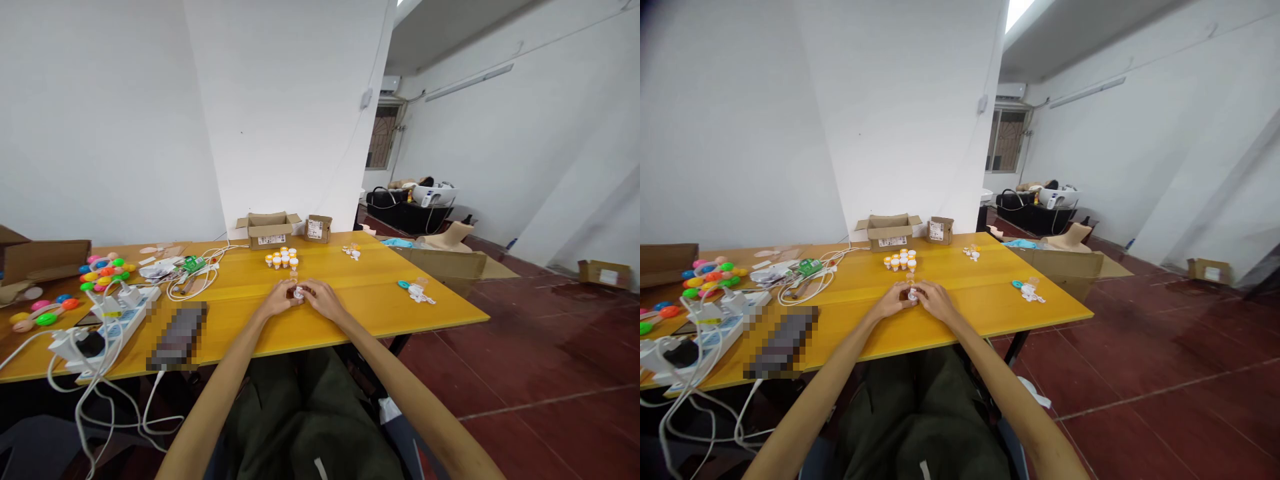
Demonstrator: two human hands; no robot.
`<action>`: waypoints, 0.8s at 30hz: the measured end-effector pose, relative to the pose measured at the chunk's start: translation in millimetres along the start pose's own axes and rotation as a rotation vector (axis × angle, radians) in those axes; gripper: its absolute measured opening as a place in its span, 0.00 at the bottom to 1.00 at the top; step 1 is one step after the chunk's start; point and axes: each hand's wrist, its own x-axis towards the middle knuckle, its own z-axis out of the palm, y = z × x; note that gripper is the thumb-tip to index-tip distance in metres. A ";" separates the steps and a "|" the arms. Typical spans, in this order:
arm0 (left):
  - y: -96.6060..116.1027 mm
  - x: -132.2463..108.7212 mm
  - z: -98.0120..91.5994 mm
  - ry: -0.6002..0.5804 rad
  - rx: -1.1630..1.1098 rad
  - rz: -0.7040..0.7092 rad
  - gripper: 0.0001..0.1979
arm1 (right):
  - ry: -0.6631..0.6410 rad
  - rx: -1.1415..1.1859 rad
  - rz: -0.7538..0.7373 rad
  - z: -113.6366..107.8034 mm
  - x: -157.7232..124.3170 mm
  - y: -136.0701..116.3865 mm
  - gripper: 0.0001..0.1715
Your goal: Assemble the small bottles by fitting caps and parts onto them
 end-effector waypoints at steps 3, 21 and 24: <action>0.5 0.5 0.3 -0.003 0.001 0.004 0.07 | -0.006 -0.015 -0.011 0.4 -0.4 0.4 0.14; 8.1 0.5 -1.2 -0.016 0.054 0.018 0.04 | 0.002 -0.006 0.002 -1.1 0.1 -2.9 0.11; 8.8 -0.1 -1.7 -0.024 0.046 0.013 0.04 | -0.001 0.002 0.009 -0.8 0.0 -2.2 0.10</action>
